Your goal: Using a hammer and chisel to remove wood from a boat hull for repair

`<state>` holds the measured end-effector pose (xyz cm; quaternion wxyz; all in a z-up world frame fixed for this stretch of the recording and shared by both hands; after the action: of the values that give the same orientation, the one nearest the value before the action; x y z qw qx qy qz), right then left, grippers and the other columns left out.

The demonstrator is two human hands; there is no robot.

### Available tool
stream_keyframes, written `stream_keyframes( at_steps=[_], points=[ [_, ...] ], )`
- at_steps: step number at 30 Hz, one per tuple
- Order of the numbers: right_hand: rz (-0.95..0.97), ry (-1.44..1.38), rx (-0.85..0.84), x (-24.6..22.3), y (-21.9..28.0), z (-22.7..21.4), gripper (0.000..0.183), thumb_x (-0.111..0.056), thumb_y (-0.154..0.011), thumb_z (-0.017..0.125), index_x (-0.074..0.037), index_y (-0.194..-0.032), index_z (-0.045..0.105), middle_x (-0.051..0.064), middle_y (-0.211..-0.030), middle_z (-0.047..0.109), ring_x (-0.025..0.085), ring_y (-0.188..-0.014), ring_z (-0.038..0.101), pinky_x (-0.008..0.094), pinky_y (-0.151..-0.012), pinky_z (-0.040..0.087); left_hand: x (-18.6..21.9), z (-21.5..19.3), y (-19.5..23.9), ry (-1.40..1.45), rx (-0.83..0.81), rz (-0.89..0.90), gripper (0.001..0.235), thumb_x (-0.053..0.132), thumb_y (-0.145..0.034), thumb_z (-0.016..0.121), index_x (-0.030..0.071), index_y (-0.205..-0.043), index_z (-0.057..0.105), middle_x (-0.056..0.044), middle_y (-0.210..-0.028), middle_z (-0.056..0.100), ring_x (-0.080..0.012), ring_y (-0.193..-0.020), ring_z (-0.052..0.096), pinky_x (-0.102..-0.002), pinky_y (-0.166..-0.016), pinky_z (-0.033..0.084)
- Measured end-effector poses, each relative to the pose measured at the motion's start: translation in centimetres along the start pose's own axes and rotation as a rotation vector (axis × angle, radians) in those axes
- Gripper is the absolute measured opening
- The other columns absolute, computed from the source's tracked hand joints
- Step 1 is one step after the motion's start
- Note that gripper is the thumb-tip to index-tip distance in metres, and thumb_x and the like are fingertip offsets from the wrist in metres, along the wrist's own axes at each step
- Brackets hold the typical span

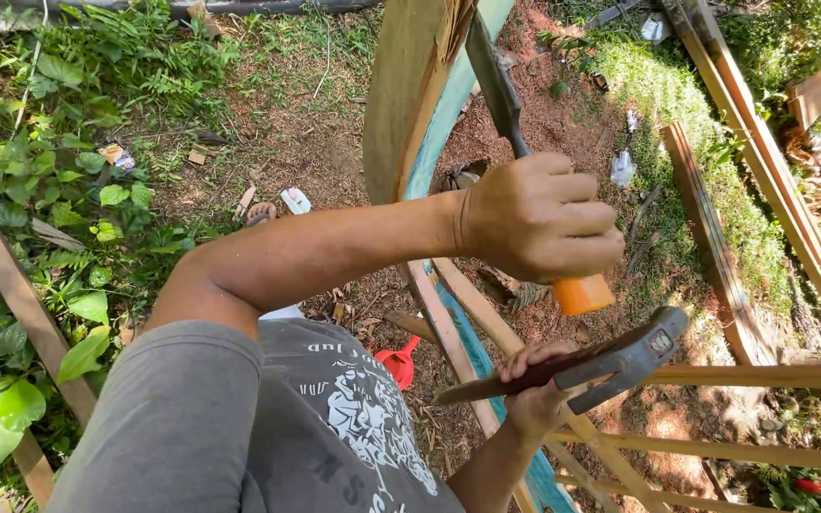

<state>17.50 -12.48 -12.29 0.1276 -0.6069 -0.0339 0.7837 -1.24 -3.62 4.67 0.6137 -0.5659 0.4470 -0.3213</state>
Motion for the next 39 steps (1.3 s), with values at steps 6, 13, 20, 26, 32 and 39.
stream_keyframes(
  at_steps=[6,13,20,26,32,39],
  points=[
    [0.013,0.042,-0.013,-1.4,-0.3,1.2,0.053,-0.06,-0.075,0.067,-0.01,-0.074,0.05,0.002,-0.054,0.043,0.011,-0.043,0.046,0.024,-0.038,0.043,-1.5,0.5,-1.3,0.053,0.002,-0.112,0.014,0.02,-0.081,0.052,0.017,-0.068,0.046,0.003,-0.059,0.046,-0.0108,-0.048,0.043,-0.026,-0.04,0.038],
    [-0.273,0.105,-0.095,-5.4,-1.0,4.2,0.05,-0.059,-0.081,0.062,-0.01,-0.077,0.053,0.004,-0.054,0.051,0.013,-0.043,0.052,0.023,-0.038,0.048,-1.2,0.9,-0.9,0.087,-0.04,-0.09,0.012,0.018,-0.075,0.057,0.017,-0.069,0.047,0.003,-0.059,0.048,-0.011,-0.049,0.046,-0.027,-0.038,0.039],
    [-0.397,0.38,-0.079,-0.6,-3.8,3.7,0.021,-0.022,-0.097,0.049,-0.011,-0.114,0.044,0.005,-0.081,0.06,0.013,-0.064,0.06,0.024,-0.056,0.057,-1.9,1.9,0.6,0.151,-0.007,-0.067,0.025,0.029,-0.085,0.05,0.021,-0.061,0.048,0.007,-0.05,0.047,-0.0042,-0.04,0.043,-0.018,-0.036,0.037],
    [-0.54,0.141,-0.093,-5.1,-3.2,7.9,0.048,-0.061,-0.081,0.059,-0.013,-0.082,0.053,0.0,-0.058,0.053,0.011,-0.049,0.055,0.022,-0.046,0.05,-2.4,1.5,1.2,0.084,-0.055,-0.051,0.015,0.02,-0.076,0.059,0.019,-0.066,0.048,0.003,-0.056,0.051,-0.0095,-0.047,0.048,-0.026,-0.039,0.043],
    [-0.594,0.695,0.056,-3.5,-5.0,6.9,0.061,-0.062,-0.083,0.037,-0.006,-0.065,0.051,0.008,-0.044,0.042,0.019,-0.035,0.046,0.028,-0.034,0.042,-3.1,2.9,2.0,0.118,0.022,-0.074,0.008,0.023,-0.073,0.057,0.019,-0.07,0.05,0.007,-0.062,0.049,-0.0112,-0.051,0.05,-0.026,-0.042,0.04],
    [-0.589,0.661,0.234,-1.9,-4.8,7.7,0.039,-0.035,-0.086,0.054,-0.007,-0.062,0.044,0.013,-0.044,0.043,0.027,-0.038,0.048,0.032,-0.033,0.038,-2.4,2.2,2.0,0.082,-0.033,-0.076,0.012,0.022,-0.073,0.054,0.019,-0.063,0.047,0.006,-0.058,0.044,-0.012,-0.051,0.047,-0.026,-0.046,0.039]
  ],
)
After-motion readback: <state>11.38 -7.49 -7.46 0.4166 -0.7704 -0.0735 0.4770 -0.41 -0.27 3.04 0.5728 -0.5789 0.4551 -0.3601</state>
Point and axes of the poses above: each hand's wrist, its own y-axis away from the middle knuckle, its own z-axis out of the palm, x = y × z, the point moved 7 cm from there along -y, towards the middle knuckle
